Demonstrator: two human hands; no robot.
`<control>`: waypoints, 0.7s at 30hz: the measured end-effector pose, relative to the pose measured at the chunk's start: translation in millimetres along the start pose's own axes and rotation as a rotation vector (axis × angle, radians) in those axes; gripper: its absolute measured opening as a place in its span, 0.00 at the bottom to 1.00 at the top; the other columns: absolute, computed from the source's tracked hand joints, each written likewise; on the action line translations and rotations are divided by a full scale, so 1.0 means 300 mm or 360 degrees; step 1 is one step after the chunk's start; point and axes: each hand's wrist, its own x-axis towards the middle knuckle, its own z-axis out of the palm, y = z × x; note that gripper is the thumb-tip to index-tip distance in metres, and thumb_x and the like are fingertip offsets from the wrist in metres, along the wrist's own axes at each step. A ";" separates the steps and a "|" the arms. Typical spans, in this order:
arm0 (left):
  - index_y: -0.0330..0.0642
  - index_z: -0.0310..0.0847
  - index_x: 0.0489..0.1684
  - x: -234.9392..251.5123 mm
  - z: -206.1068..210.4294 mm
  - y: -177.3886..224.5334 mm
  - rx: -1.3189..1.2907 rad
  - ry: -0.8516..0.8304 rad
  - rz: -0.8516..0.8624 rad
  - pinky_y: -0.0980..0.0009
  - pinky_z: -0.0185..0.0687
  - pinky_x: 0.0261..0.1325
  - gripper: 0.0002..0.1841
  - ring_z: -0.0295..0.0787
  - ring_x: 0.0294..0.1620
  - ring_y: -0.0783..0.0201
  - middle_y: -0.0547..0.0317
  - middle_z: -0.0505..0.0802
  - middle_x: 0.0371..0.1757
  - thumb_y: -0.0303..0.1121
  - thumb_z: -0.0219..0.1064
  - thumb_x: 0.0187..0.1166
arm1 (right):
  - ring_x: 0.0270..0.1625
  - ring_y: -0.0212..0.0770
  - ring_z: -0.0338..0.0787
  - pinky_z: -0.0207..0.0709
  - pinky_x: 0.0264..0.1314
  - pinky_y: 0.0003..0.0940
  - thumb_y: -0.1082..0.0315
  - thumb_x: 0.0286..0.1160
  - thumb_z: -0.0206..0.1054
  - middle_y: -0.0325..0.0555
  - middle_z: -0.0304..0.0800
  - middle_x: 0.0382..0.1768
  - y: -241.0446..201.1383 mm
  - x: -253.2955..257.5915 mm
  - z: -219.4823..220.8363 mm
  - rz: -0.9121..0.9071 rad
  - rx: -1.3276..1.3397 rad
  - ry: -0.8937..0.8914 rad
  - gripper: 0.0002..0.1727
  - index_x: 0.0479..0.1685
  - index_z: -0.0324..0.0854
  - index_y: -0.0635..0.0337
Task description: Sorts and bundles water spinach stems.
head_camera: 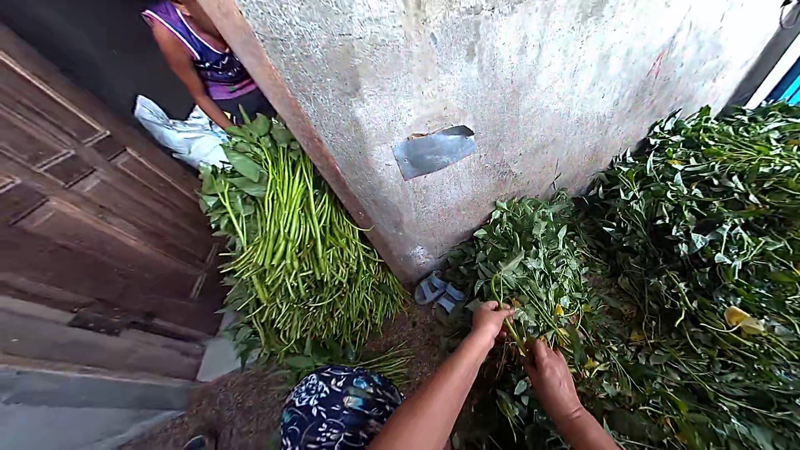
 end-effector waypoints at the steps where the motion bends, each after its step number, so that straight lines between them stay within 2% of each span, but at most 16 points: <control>1: 0.38 0.83 0.61 -0.001 -0.026 0.017 -0.0041 -0.0022 0.0040 0.72 0.81 0.31 0.13 0.85 0.27 0.67 0.54 0.91 0.36 0.34 0.69 0.84 | 0.48 0.54 0.93 0.82 0.62 0.57 0.62 0.78 0.70 0.53 0.93 0.44 0.003 0.009 -0.021 0.0134 0.0165 -0.0179 0.29 0.77 0.73 0.65; 2: 0.39 0.83 0.62 -0.005 -0.056 0.036 -0.0070 -0.0061 0.0072 0.73 0.80 0.30 0.13 0.84 0.26 0.67 0.54 0.91 0.35 0.34 0.68 0.85 | 0.45 0.50 0.93 0.84 0.59 0.53 0.60 0.79 0.69 0.51 0.92 0.43 0.019 0.019 -0.030 0.0209 0.0354 -0.0348 0.32 0.81 0.69 0.62; 3: 0.39 0.83 0.62 -0.007 -0.085 0.051 -0.0086 -0.0109 0.0101 0.74 0.80 0.29 0.13 0.84 0.25 0.68 0.54 0.91 0.35 0.34 0.68 0.85 | 0.46 0.48 0.94 0.85 0.60 0.51 0.58 0.81 0.68 0.52 0.93 0.44 0.035 0.025 -0.034 0.0218 0.0518 -0.0515 0.29 0.78 0.73 0.62; 5: 0.40 0.84 0.62 -0.014 -0.130 0.074 -0.0076 -0.0214 0.0201 0.75 0.79 0.28 0.13 0.83 0.24 0.69 0.55 0.91 0.34 0.35 0.67 0.86 | 0.56 0.44 0.95 0.84 0.69 0.46 0.54 0.86 0.65 0.51 0.95 0.51 0.038 0.038 -0.034 0.0090 0.0621 -0.0811 0.23 0.65 0.84 0.63; 7: 0.40 0.84 0.62 -0.025 -0.165 0.085 0.0027 -0.0322 0.0337 0.73 0.80 0.31 0.14 0.83 0.27 0.68 0.56 0.91 0.35 0.36 0.66 0.87 | 0.60 0.49 0.92 0.80 0.73 0.51 0.52 0.87 0.62 0.55 0.94 0.53 -0.006 0.051 -0.029 -0.0032 0.0408 -0.0960 0.23 0.58 0.88 0.63; 9: 0.39 0.86 0.59 -0.028 -0.191 0.080 0.0096 -0.0311 0.0480 0.72 0.81 0.34 0.12 0.86 0.30 0.67 0.55 0.92 0.37 0.35 0.68 0.85 | 0.64 0.58 0.90 0.76 0.74 0.59 0.50 0.87 0.61 0.61 0.92 0.55 -0.060 0.064 -0.028 -0.0027 0.0091 -0.0990 0.24 0.57 0.89 0.64; 10: 0.39 0.87 0.58 -0.025 -0.201 0.066 0.0047 -0.0236 0.0530 0.71 0.82 0.34 0.12 0.87 0.30 0.66 0.54 0.93 0.38 0.34 0.68 0.85 | 0.65 0.58 0.89 0.76 0.75 0.59 0.50 0.87 0.60 0.61 0.92 0.56 -0.079 0.065 -0.026 0.0025 0.0027 -0.0960 0.24 0.57 0.89 0.64; 12: 0.37 0.86 0.59 -0.011 -0.219 0.033 -0.0228 -0.0018 0.0518 0.70 0.84 0.34 0.12 0.88 0.31 0.65 0.52 0.93 0.39 0.32 0.67 0.85 | 0.59 0.56 0.92 0.79 0.70 0.56 0.53 0.87 0.61 0.59 0.93 0.51 -0.090 0.058 -0.025 0.0130 0.0112 -0.0731 0.22 0.54 0.89 0.65; 16: 0.33 0.80 0.63 0.016 -0.270 -0.050 -0.0932 0.0431 0.0153 0.70 0.81 0.35 0.14 0.83 0.30 0.64 0.50 0.89 0.38 0.31 0.64 0.87 | 0.47 0.42 0.96 0.87 0.60 0.46 0.62 0.88 0.60 0.49 0.96 0.43 -0.095 0.028 -0.038 0.0329 0.0650 -0.0157 0.16 0.52 0.90 0.63; 18: 0.33 0.80 0.62 0.022 -0.316 -0.092 -0.0984 0.0528 0.0075 0.70 0.81 0.35 0.13 0.84 0.31 0.63 0.49 0.89 0.40 0.31 0.64 0.87 | 0.45 0.43 0.95 0.88 0.56 0.47 0.63 0.89 0.59 0.49 0.96 0.41 -0.059 0.022 -0.092 0.0393 0.0599 -0.0104 0.15 0.50 0.89 0.63; 19: 0.33 0.81 0.61 0.017 -0.335 -0.104 -0.0916 0.0522 0.0099 0.70 0.83 0.34 0.12 0.86 0.31 0.63 0.49 0.90 0.40 0.30 0.64 0.87 | 0.47 0.48 0.95 0.86 0.59 0.52 0.62 0.89 0.59 0.53 0.95 0.42 -0.032 0.027 -0.143 0.0417 0.0342 -0.0284 0.16 0.49 0.89 0.65; 20: 0.33 0.83 0.60 0.006 -0.348 -0.120 -0.0824 0.0490 0.0147 0.70 0.84 0.35 0.12 0.87 0.31 0.63 0.49 0.91 0.40 0.29 0.65 0.86 | 0.55 0.57 0.93 0.81 0.65 0.60 0.59 0.88 0.58 0.60 0.94 0.48 -0.009 0.033 -0.198 0.0460 -0.0038 -0.0640 0.19 0.51 0.89 0.67; 21: 0.32 0.83 0.60 -0.006 -0.352 -0.137 -0.0729 0.0440 0.0207 0.70 0.85 0.36 0.11 0.88 0.32 0.63 0.49 0.91 0.40 0.28 0.65 0.86 | 0.67 0.65 0.88 0.75 0.71 0.69 0.53 0.88 0.58 0.66 0.90 0.60 0.005 0.039 -0.240 0.0529 -0.0436 -0.1038 0.24 0.59 0.87 0.66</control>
